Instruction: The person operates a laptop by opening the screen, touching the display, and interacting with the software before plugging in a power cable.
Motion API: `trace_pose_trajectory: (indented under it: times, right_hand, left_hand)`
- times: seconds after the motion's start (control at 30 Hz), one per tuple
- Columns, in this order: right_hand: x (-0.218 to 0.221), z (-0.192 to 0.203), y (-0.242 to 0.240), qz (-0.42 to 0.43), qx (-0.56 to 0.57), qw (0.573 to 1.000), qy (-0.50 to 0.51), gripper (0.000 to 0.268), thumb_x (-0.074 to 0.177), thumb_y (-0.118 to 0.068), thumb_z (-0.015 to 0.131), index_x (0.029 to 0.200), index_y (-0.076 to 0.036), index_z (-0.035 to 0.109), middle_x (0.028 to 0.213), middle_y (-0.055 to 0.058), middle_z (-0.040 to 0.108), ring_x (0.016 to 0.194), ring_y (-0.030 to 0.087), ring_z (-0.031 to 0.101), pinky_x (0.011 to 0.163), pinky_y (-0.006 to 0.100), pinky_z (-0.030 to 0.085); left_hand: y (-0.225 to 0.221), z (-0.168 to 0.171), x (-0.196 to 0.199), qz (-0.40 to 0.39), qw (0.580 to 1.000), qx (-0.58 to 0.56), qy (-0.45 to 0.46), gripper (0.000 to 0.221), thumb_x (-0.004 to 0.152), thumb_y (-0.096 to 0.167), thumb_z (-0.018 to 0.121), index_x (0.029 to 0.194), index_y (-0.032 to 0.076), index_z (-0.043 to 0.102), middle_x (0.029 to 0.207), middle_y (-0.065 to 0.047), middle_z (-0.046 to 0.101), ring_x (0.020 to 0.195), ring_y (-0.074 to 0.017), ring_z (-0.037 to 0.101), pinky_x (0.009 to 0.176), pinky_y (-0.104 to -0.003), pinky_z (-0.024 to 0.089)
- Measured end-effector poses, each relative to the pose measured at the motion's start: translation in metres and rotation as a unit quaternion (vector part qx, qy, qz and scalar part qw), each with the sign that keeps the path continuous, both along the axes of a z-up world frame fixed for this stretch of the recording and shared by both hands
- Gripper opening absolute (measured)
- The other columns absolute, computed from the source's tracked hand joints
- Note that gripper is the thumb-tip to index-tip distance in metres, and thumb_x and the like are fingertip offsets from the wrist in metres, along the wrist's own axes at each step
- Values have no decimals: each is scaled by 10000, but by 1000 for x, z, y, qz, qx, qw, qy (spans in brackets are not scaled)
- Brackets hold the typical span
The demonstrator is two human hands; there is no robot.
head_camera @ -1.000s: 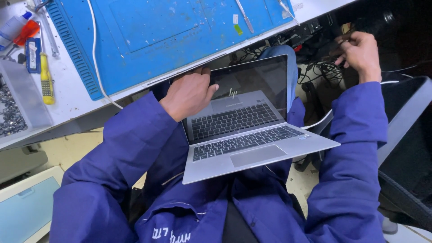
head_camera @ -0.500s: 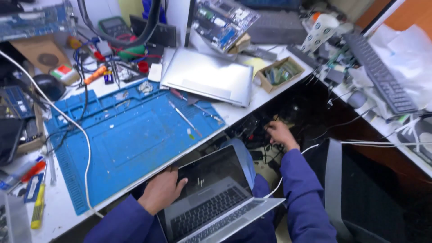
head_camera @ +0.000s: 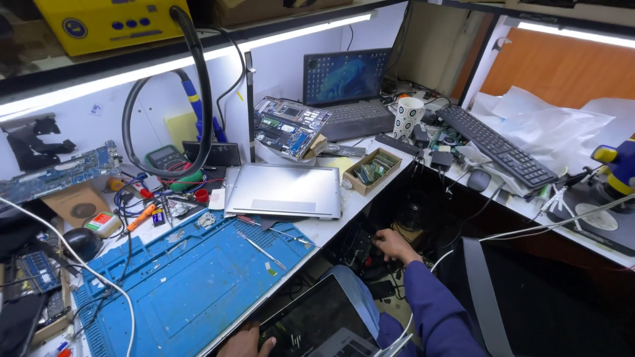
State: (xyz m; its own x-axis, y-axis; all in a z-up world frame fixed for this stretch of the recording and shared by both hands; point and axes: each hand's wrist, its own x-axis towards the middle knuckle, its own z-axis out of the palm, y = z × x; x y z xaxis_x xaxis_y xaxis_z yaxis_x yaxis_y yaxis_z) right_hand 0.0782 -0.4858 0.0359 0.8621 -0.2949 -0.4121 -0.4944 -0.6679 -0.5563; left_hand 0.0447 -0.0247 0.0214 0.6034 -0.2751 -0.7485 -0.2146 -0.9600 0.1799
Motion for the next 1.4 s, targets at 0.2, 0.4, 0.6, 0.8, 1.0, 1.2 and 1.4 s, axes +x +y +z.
trace_pose_trajectory:
  times: [0.2, 0.4, 0.6, 0.8, 1.0, 1.2, 1.4]
  right_hand:
    - [-1, 0, 1, 0, 7, 1000, -1, 276, 999, -172, 527, 1205, -115, 701, 851, 96, 767, 479, 147, 667, 392, 248, 449]
    - [-5, 16, 9, 4, 5, 1000, 11, 286, 1019, -191, 506, 1228, -109, 684, 868, 81, 757, 510, 129, 660, 418, 235, 442]
    - [17, -28, -18, 11, -2, 1000, 24, 439, 1002, -207, 551, 1424, -90, 578, 966, 139, 791, 529, 159, 707, 438, 278, 508]
    - [8, -52, -25, 49, 1, 998, -28, 285, 944, -118, 590, 1164, 0, 728, 639, 224, 729, 471, 296, 700, 404, 324, 540]
    - [4, -61, -31, 50, 58, 994, -83, 228, 1015, -43, 578, 1177, 62, 699, 795, 294, 707, 543, 286, 700, 466, 308, 572]
    - [4, -61, -32, 92, 54, 992, -69, 145, 1085, 31, 539, 1159, 67, 658, 935, 221, 706, 639, 247, 696, 450, 279, 492]
    - [0, -60, -36, 112, 58, 990, -63, 193, 1079, 47, 456, 1190, 21, 611, 1024, 178, 737, 660, 202, 699, 471, 247, 497]
  left_hand:
    - [8, -83, 23, -21, 999, 23, -17, 868, 945, 907, 355, 1485, 228, 334, 1476, -66, 470, 1286, -235, 582, 995, -402, 507]
    - [2, -70, 26, -10, 999, 22, -31, 827, 965, 867, 418, 1491, 232, 353, 1475, -55, 489, 1282, -218, 586, 1011, -366, 505]
    - [6, 11, -3, -17, 1000, -8, 3, 543, 1074, 679, 414, 1264, 192, 563, 1128, -26, 613, 1021, -184, 631, 799, -309, 503]
    - [19, 1, -44, -25, 961, -170, -218, 598, 1007, 431, 552, 1329, -72, 573, 1203, -292, 685, 980, -469, 729, 746, -565, 598]
    - [19, 18, -46, -20, 952, -178, -250, 541, 1056, 379, 454, 1357, -56, 569, 1166, -251, 700, 904, -431, 753, 676, -501, 616]
    - [16, 32, -39, 14, 978, -178, -104, 437, 1124, 401, 406, 1141, 9, 600, 942, -157, 670, 806, -380, 657, 559, -519, 509]
    - [15, 26, -42, 15, 981, -164, -101, 434, 1149, 407, 394, 1055, 26, 580, 875, -130, 645, 740, -367, 631, 525, -515, 486]
